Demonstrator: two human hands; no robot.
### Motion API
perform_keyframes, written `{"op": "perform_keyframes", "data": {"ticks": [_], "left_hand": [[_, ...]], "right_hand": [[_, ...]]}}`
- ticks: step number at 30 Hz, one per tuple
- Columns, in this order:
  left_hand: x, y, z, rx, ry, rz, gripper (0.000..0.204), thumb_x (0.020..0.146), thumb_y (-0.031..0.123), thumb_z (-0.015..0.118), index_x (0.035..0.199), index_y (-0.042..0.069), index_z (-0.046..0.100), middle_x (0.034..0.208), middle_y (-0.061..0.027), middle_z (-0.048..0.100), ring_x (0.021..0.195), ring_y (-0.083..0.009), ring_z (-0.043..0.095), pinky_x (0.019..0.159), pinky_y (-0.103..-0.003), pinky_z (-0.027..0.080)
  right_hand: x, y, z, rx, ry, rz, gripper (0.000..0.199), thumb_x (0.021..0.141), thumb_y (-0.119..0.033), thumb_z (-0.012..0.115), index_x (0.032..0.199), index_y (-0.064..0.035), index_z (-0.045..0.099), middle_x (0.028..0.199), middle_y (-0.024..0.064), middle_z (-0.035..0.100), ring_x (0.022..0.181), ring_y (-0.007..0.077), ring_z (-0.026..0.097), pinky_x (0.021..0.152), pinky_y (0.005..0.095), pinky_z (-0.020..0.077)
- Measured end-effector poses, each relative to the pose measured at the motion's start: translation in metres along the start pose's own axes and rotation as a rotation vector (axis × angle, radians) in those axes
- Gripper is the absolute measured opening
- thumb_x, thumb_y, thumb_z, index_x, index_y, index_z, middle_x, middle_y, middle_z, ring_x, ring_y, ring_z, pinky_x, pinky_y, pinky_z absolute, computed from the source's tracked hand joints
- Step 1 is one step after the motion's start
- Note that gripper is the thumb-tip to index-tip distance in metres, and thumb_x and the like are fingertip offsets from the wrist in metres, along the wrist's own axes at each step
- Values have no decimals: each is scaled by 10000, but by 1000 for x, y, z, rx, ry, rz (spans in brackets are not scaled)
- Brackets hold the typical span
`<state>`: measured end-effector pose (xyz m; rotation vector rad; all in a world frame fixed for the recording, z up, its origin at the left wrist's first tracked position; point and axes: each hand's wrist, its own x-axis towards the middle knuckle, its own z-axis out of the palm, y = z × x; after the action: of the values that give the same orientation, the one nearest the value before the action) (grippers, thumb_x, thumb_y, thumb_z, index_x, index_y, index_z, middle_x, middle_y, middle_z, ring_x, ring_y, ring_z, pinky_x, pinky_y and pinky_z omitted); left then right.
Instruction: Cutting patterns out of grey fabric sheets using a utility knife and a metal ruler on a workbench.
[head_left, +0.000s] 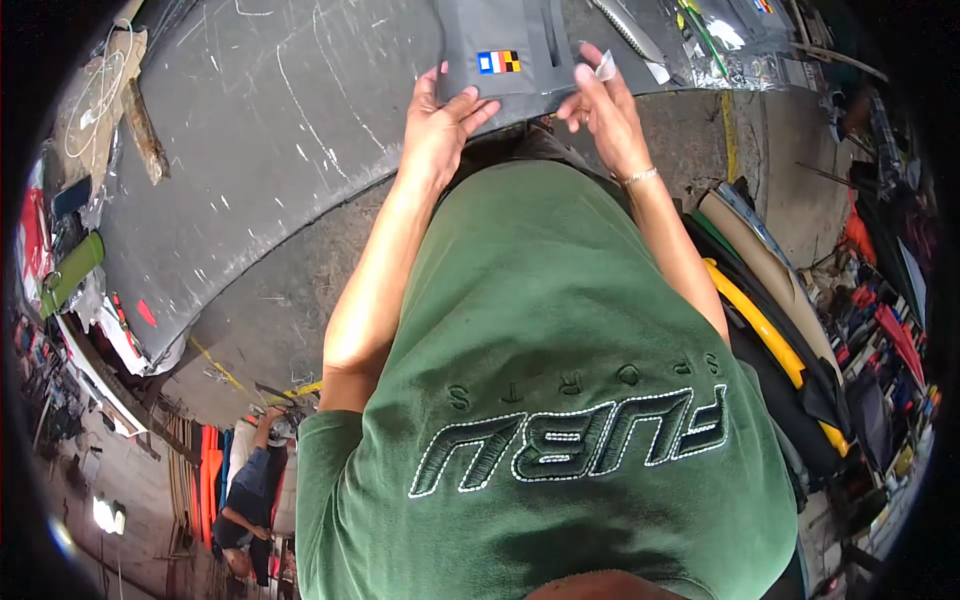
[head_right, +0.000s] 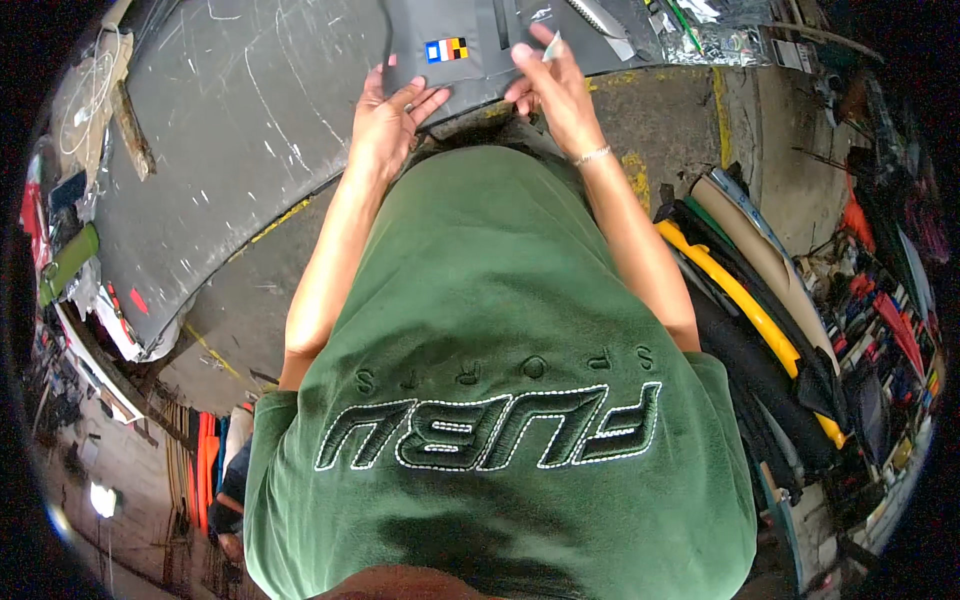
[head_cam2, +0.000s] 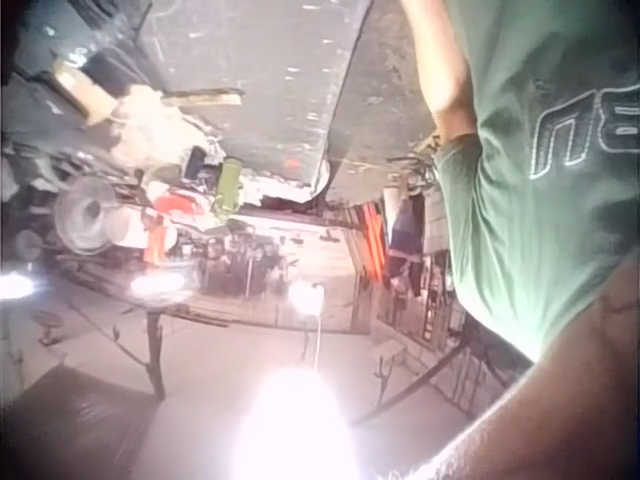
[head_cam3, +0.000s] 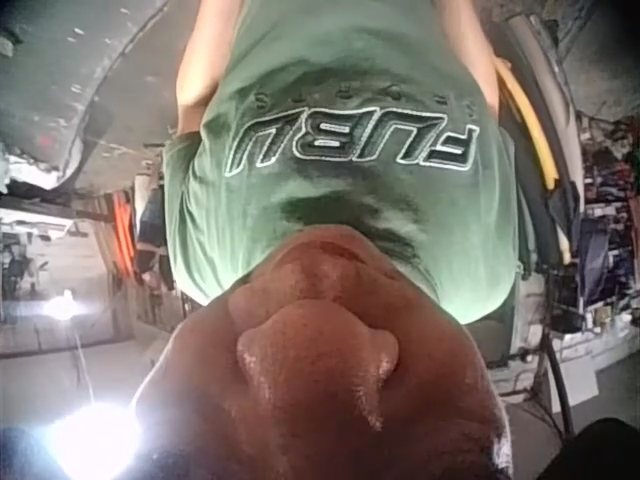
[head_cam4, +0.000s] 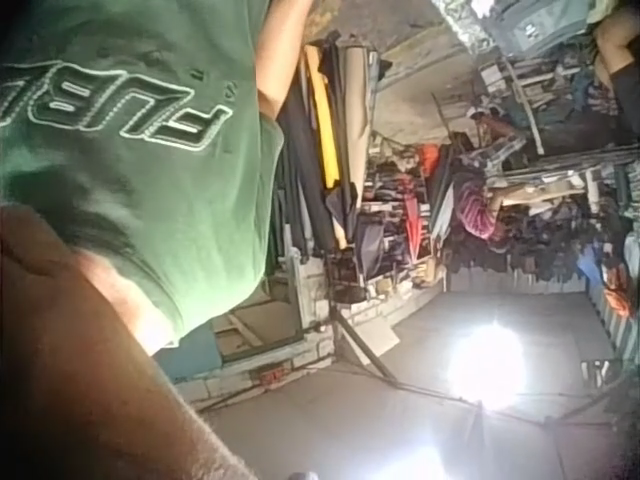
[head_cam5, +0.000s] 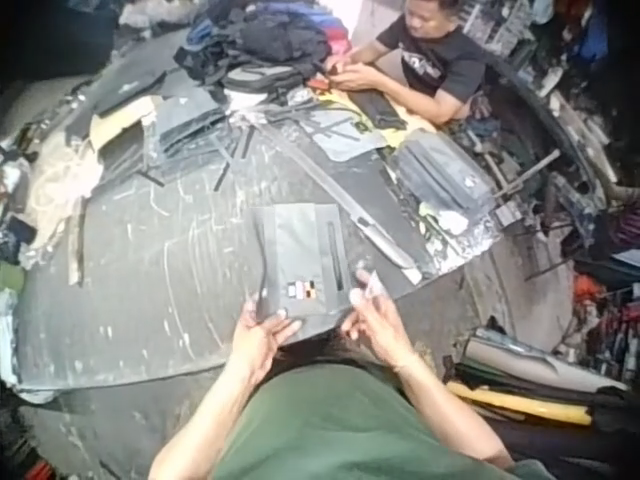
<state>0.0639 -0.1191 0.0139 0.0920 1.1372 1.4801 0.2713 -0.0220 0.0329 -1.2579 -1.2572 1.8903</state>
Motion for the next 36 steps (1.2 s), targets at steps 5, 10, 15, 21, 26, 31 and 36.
{"op": "perform_keyframes", "data": {"ticks": [5,10,15,21,26,31,36], "left_hand": [[4,4,0,266,43,237,446,1011,22,593,1438,22,467,1280,-88,639,1060,-133,641,865,-297,574],[-9,44,25,207,19,391,412,1047,139,580,1438,23,520,1165,-27,658,1019,-89,616,877,-258,521],[-13,67,37,648,2,750,391,1077,161,503,1455,76,556,1275,-121,713,1213,-209,643,1034,-323,456],[17,55,16,843,364,727,387,1063,128,479,1430,46,570,1207,-218,718,1108,-258,701,967,-368,517],[39,50,-19,134,288,385,408,1045,64,476,1440,-38,502,1193,-154,671,1017,-247,691,900,-359,572],[41,55,-19,-51,319,268,454,1044,117,548,1483,25,477,1067,-75,666,609,-83,545,545,-235,485],[22,64,-19,142,-21,300,644,1044,298,632,1570,46,357,1155,-21,628,658,-71,527,615,-231,482]], "right_hand": [[6,-19,24,-284,138,-193,825,946,-7,616,1620,-35,141,946,88,653,766,117,656,642,252,584],[-16,-82,37,-582,-287,-382,668,921,-7,614,1546,-66,384,1302,122,667,1088,205,700,904,340,588],[-7,-119,39,-625,-330,-532,432,952,-76,697,1369,-35,590,1283,80,726,1203,219,677,1059,356,521],[19,-71,-1,-995,-270,-773,643,842,78,557,1444,-146,572,1378,114,636,1304,328,580,1116,418,482],[1,-24,10,-1119,-433,-877,1034,703,-415,896,1586,-228,392,1605,74,419,1516,350,328,1248,584,234],[33,-16,34,-1072,-277,-1088,637,830,-188,826,1425,-173,599,1312,58,678,1272,275,603,1096,462,434],[25,-49,49,-638,-326,-560,227,974,-112,704,1197,-101,741,908,69,767,745,100,704,717,288,566]]}}
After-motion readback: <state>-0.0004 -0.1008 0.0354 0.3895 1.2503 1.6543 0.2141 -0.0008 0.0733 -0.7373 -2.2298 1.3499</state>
